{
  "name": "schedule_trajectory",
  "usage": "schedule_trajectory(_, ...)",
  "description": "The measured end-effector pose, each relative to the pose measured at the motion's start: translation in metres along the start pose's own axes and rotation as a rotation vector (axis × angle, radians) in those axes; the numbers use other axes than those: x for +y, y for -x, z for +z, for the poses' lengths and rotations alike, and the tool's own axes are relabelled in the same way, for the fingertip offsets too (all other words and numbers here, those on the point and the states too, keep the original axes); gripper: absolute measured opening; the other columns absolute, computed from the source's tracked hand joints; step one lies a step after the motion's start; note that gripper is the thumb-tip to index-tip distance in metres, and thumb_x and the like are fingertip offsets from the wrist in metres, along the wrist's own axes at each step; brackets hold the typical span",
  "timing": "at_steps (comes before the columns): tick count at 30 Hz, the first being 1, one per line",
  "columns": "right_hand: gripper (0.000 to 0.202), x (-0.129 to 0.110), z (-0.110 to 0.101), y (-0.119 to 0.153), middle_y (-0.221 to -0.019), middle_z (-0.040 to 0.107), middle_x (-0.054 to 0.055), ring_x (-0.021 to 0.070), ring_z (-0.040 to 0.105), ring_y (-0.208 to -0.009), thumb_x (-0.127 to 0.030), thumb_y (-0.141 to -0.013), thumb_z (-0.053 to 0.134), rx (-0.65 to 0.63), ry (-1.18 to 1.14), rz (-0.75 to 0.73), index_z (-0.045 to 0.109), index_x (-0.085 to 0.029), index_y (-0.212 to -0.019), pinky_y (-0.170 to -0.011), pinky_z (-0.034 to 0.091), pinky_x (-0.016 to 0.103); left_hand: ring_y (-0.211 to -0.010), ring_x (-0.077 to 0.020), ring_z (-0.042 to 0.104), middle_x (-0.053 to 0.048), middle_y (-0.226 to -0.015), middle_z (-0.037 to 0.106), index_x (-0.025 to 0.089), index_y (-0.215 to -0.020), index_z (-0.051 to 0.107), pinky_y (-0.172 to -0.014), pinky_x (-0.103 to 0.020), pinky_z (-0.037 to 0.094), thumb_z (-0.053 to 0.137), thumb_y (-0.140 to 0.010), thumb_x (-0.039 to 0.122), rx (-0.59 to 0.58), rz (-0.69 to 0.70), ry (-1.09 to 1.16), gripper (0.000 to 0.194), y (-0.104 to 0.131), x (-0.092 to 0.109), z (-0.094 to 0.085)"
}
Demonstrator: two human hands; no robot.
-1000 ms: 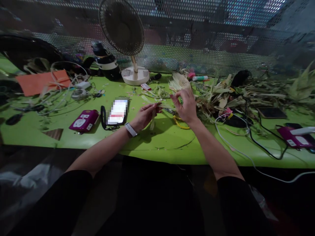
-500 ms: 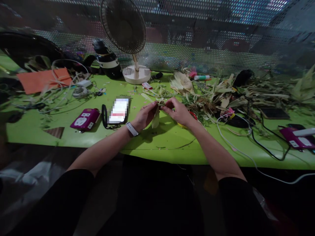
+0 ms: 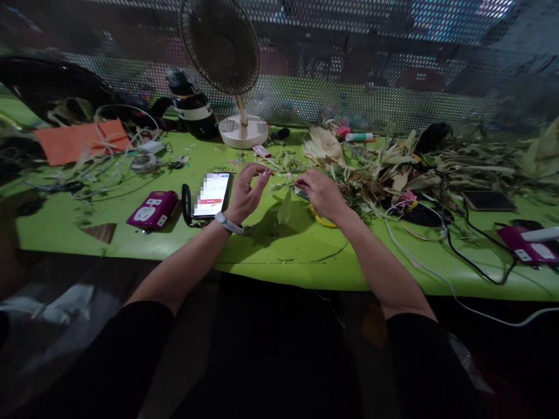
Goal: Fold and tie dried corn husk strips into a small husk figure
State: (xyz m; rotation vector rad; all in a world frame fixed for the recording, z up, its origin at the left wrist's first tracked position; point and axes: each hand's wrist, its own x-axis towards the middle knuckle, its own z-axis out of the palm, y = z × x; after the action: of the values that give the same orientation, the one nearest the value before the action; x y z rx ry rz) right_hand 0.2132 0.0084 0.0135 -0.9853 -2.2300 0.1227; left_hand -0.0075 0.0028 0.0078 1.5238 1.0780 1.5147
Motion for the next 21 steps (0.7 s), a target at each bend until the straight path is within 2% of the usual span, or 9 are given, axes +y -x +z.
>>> schedule_trajectory(2,0.022,-0.002,0.001,0.0,-0.091,0.068,0.009,0.0241,0.061,-0.089,-0.034,-0.099,0.048,-0.002,-0.024,-0.03,0.067,-0.023,-0.095,-0.08,0.048,0.037,-0.092,-0.0169,0.058,-0.005,-0.09,0.066,0.02,-0.077,0.068,-0.079,-0.026,0.043,0.071,-0.085,0.031,-0.141,-0.063,0.047,0.014,0.001,0.001,0.001)
schedule_trajectory(5,0.023,-0.003,0.004,0.001,-0.092,0.068,0.008,0.0235,0.061,-0.09,-0.035,-0.1,0.047,-0.004,-0.043,-0.045,0.067,-0.024,-0.097,-0.081,0.048,0.037,-0.067,-0.0119,0.055,-0.002,-0.07,0.058,0.018,-0.074,0.063,-0.065,-0.025,0.041,0.065,-0.089,0.044,-0.344,-0.189,0.144,0.03,0.005,-0.001,0.006)
schedule_trajectory(8,0.026,-0.003,0.006,0.003,-0.095,0.069,0.008,0.0233,0.062,-0.091,-0.037,-0.1,0.045,-0.017,-0.053,-0.057,0.067,-0.025,-0.098,-0.083,0.049,0.037,-0.05,-0.008,0.044,0.003,-0.058,0.05,0.018,-0.077,0.061,-0.05,-0.023,0.031,0.062,-0.089,0.055,-0.44,-0.349,0.267,0.039,0.008,-0.006,0.009)
schedule_trajectory(10,0.026,-0.002,0.007,0.003,-0.096,0.069,0.009,0.0233,0.062,-0.092,-0.038,-0.1,0.046,-0.012,-0.052,-0.062,0.068,-0.024,-0.099,-0.083,0.049,0.036,-0.045,-0.0062,0.036,0.005,-0.052,0.044,0.018,-0.076,0.062,-0.045,-0.022,0.022,0.063,-0.086,0.057,-0.463,-0.418,0.321,0.041,0.009,-0.008,0.011)
schedule_trajectory(13,0.026,-0.003,0.007,0.003,-0.095,0.07,0.009,0.0234,0.063,-0.091,-0.038,-0.1,0.047,-0.004,-0.053,-0.052,0.068,-0.023,-0.099,-0.082,0.049,0.036,-0.043,-0.0045,0.031,0.007,-0.05,0.038,0.018,-0.074,0.065,-0.044,-0.022,0.017,0.072,-0.081,0.052,-0.415,-0.434,0.357,0.036,0.009,-0.008,0.012)
schedule_trajectory(16,0.028,-0.005,0.007,0.004,-0.093,0.071,0.009,0.0235,0.064,-0.09,-0.041,-0.1,0.047,0.001,-0.055,-0.039,0.068,-0.024,-0.096,-0.082,0.049,0.036,-0.044,-0.0039,0.035,0.007,-0.051,0.043,0.019,-0.08,0.068,-0.044,-0.022,0.017,0.077,-0.078,0.046,-0.355,-0.46,0.403,0.029,0.009,-0.007,0.013)
schedule_trajectory(21,0.029,-0.008,0.008,0.006,-0.096,0.07,0.01,0.0225,0.065,-0.086,-0.048,-0.097,0.052,0.058,-0.061,0.043,0.065,-0.022,-0.101,-0.078,0.049,0.035,-0.043,-0.0044,0.042,0.006,-0.049,0.048,0.017,-0.083,0.07,-0.044,-0.02,0.021,0.077,-0.079,0.037,-0.351,-0.541,0.429,0.021,0.009,-0.009,0.014)
